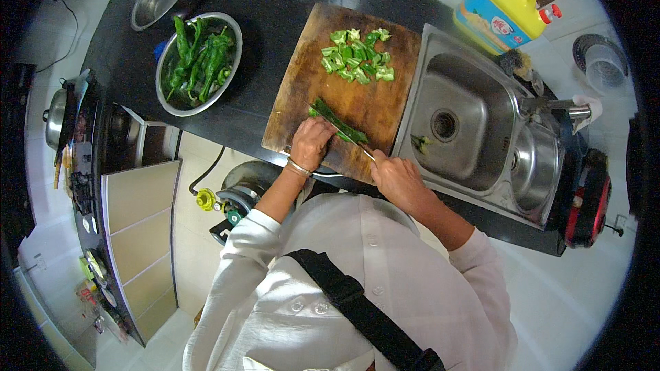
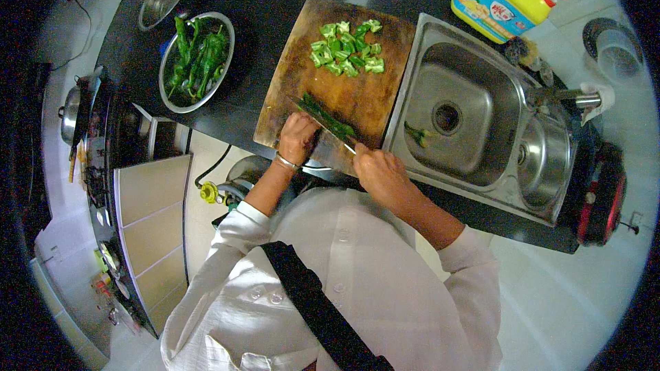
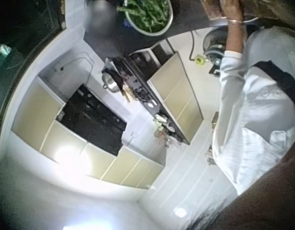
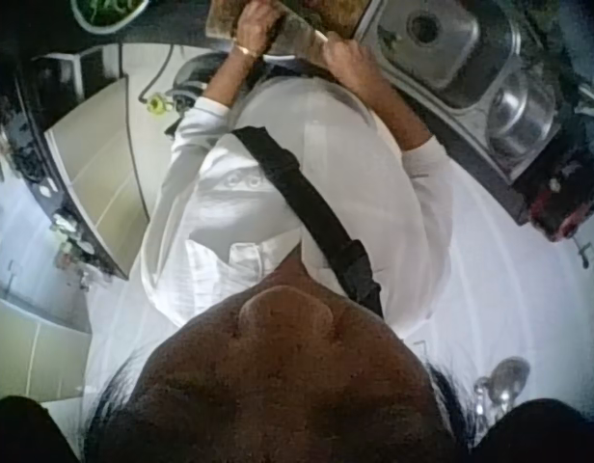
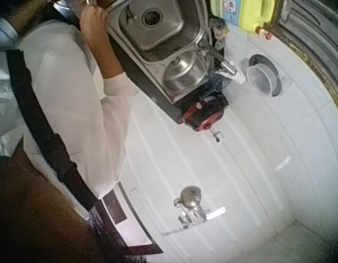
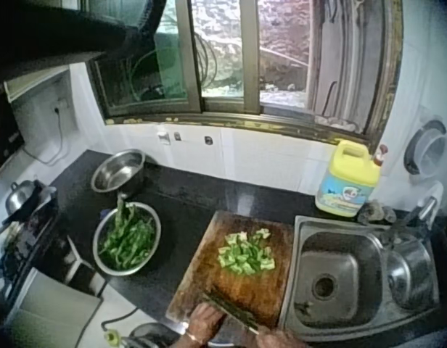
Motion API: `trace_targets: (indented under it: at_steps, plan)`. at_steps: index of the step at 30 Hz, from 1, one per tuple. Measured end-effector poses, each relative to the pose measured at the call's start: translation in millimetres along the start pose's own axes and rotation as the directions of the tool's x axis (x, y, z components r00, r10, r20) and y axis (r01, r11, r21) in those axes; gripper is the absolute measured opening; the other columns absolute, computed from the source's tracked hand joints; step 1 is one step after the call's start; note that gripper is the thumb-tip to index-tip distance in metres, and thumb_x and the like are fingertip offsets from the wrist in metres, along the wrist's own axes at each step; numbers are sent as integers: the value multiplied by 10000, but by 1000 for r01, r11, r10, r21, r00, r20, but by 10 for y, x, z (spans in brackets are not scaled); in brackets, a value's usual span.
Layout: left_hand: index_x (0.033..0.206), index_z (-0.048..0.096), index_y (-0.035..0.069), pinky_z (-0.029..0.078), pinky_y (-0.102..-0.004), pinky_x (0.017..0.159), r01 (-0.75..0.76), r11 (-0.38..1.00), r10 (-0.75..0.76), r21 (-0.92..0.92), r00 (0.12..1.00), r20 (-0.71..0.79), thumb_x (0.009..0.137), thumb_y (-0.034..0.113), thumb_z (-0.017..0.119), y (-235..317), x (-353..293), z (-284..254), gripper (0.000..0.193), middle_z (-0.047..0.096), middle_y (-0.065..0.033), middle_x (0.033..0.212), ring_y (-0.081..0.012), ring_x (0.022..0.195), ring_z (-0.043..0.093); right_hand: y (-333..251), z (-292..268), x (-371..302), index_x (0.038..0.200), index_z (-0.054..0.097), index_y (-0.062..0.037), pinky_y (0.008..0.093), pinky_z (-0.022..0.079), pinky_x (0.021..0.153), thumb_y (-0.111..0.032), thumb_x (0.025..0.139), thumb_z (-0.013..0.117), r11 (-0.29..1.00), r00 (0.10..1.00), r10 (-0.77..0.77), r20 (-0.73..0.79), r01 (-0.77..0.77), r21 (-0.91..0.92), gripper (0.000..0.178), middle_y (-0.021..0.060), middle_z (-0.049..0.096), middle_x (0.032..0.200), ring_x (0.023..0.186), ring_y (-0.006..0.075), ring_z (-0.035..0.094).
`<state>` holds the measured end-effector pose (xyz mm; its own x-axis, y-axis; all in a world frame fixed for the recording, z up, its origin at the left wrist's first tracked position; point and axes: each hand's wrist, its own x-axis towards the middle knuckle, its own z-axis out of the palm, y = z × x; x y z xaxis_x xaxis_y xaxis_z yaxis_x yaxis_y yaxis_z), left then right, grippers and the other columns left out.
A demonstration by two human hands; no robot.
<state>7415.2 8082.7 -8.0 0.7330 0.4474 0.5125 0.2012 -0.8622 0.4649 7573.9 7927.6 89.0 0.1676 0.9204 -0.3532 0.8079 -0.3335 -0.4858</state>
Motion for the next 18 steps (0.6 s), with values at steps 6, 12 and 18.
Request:
trace_targets:
  at_steps: [6, 12, 18]
  plan:
    - [896, 670, 34, 486, -391, 814, -13, 1000, 13, 21, 1000, -15, 673, 24, 576, 30, 12, 33, 242, 637, -85, 894, -283, 935, 591, -98, 83, 387, 911, 552, 27, 533, 515, 673, -118, 886, 461, 998, 995, -58, -77, 57, -13, 173, 274, 638, 779, 724, 455, 635]
    - [900, 661, 42, 484, -382, 818, 30, 999, -29, 27, 999, -31, 642, -27, 577, 113, -7, 42, 280, 636, -77, 898, -287, 934, 589, 46, -122, 126, 957, 555, 37, 548, 475, 744, -189, 916, 454, 1000, 997, 21, 73, -22, 5, 251, 288, 623, 806, 801, 464, 613]
    - [939, 660, 40, 481, -401, 841, 84, 996, -83, 24, 996, -26, 640, -62, 575, 125, -21, -103, 327, 631, -98, 918, -302, 944, 584, 160, -151, -137, 926, 562, 44, 524, 476, 711, -202, 896, 505, 995, 999, 8, 39, -12, 102, 254, 278, 619, 794, 776, 453, 611]
